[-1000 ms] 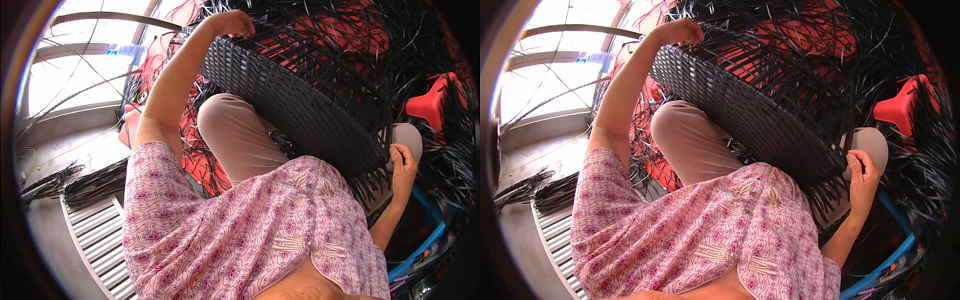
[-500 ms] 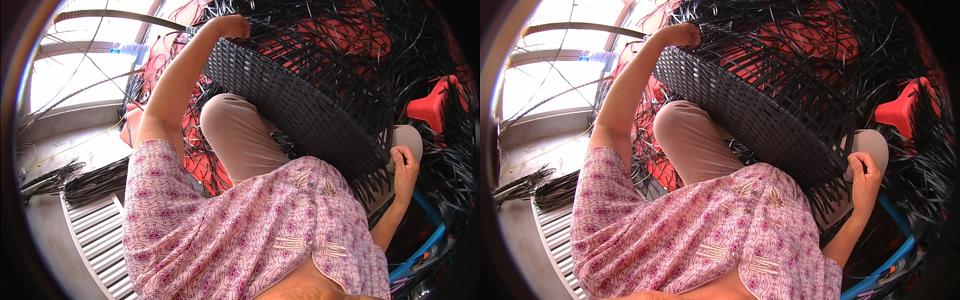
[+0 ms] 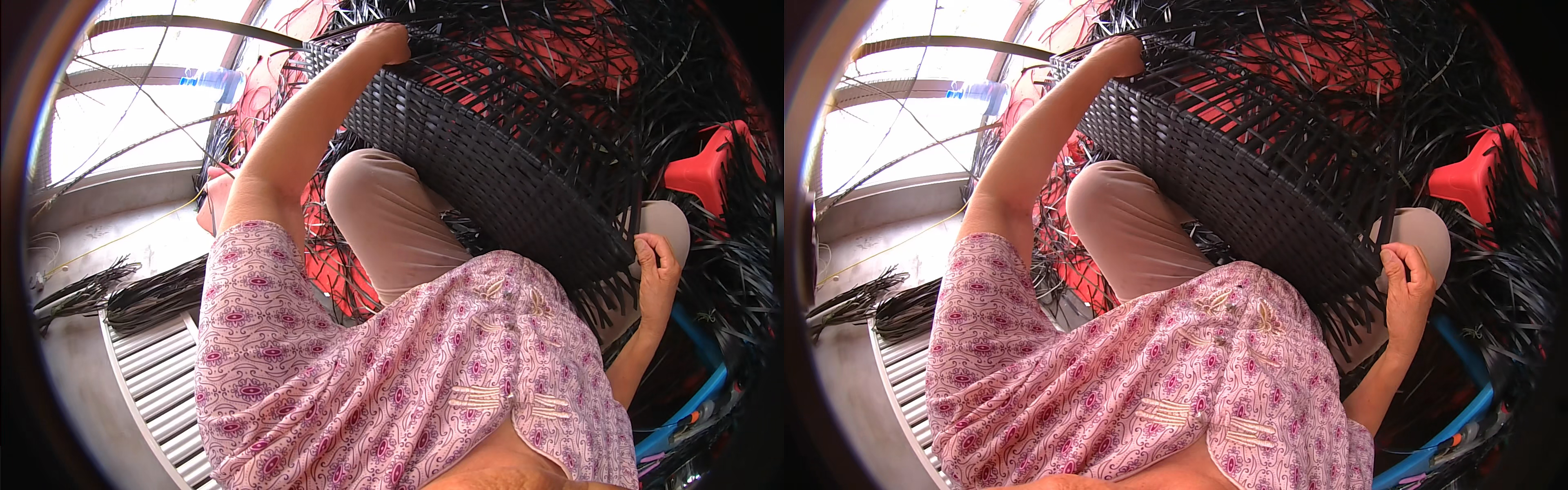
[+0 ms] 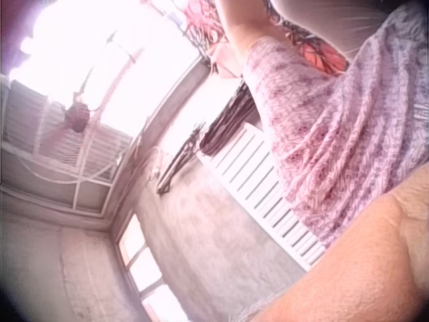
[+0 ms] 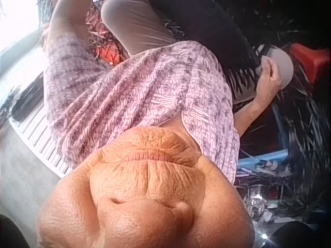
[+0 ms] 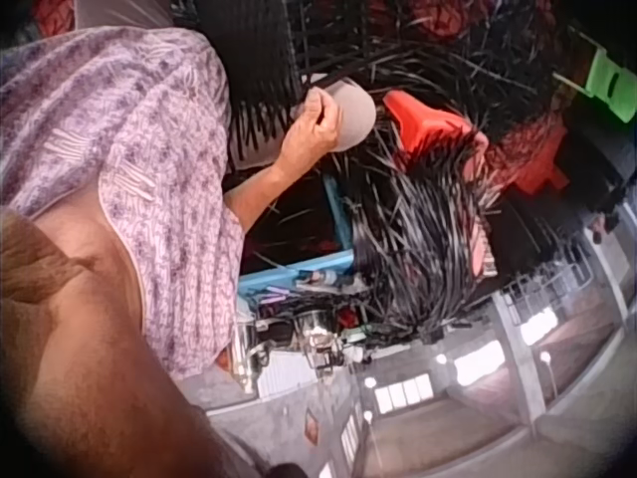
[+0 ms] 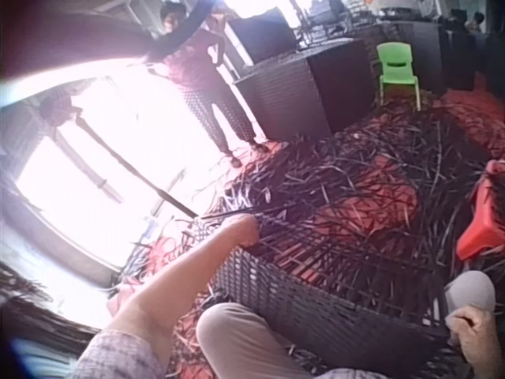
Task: The person weaves black strips onto a furniture frame by hand, trims the ends with scissors, and secures them using a pneumatic stapler.
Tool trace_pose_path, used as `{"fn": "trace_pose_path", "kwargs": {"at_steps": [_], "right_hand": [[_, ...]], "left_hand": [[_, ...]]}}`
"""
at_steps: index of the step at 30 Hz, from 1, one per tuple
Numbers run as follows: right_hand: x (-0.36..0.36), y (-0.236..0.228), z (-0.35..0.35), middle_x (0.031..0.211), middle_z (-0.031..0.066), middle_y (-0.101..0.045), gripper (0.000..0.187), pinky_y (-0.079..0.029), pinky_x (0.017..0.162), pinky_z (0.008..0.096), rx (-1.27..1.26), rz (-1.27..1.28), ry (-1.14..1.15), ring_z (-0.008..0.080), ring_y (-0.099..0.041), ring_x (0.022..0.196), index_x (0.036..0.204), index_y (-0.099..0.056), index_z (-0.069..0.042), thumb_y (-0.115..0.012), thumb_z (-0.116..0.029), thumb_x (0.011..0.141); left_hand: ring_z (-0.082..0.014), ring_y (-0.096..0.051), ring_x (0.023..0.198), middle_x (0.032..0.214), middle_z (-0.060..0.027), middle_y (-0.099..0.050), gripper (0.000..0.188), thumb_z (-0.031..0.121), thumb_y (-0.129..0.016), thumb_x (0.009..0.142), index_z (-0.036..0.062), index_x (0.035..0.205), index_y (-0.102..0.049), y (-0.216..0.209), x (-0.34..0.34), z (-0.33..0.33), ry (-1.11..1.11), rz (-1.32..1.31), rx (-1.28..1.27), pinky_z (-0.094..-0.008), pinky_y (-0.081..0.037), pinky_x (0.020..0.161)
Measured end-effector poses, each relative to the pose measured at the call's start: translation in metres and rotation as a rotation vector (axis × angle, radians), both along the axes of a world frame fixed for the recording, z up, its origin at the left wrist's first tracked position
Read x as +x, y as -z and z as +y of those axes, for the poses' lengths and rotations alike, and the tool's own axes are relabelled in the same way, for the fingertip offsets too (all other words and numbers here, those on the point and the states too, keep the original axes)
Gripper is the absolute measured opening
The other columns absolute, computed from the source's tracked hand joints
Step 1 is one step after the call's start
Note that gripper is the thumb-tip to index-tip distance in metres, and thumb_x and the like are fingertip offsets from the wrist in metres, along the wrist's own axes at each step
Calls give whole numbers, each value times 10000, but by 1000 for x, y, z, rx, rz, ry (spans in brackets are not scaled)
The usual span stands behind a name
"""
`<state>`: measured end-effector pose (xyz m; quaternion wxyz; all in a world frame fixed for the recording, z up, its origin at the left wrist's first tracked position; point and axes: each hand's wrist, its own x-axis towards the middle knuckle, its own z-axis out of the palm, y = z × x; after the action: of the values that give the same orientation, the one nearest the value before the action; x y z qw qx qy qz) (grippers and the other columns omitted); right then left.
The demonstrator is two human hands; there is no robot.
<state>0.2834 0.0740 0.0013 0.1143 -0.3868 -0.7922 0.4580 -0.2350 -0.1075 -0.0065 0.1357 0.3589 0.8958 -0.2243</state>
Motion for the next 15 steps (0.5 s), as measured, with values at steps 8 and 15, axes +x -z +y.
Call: {"fn": "trace_pose_path", "kwargs": {"at_steps": [8, 15], "right_hand": [[7, 8, 1, 781, -42, -536, 205, -369, 641, 214, -38, 17, 22, 62, -439, 702, 964, -664, -5, -628, -206, 963], [17, 3, 3, 759, -51, -528, 249, -350, 607, 219, -51, -60, 36, 56, -421, 673, 986, -674, -12, -597, -249, 983]], "left_hand": [[-179, -593, 533, 570, -50, -597, 225, 205, -618, 837, 43, 683, -636, 9, -69, -20, 403, -197, -255, -334, -490, 580], [-314, -694, 900, 933, -125, -722, 257, 254, -550, 866, 78, 906, -733, 20, -99, -47, 477, -48, -174, -396, -552, 799]]}}
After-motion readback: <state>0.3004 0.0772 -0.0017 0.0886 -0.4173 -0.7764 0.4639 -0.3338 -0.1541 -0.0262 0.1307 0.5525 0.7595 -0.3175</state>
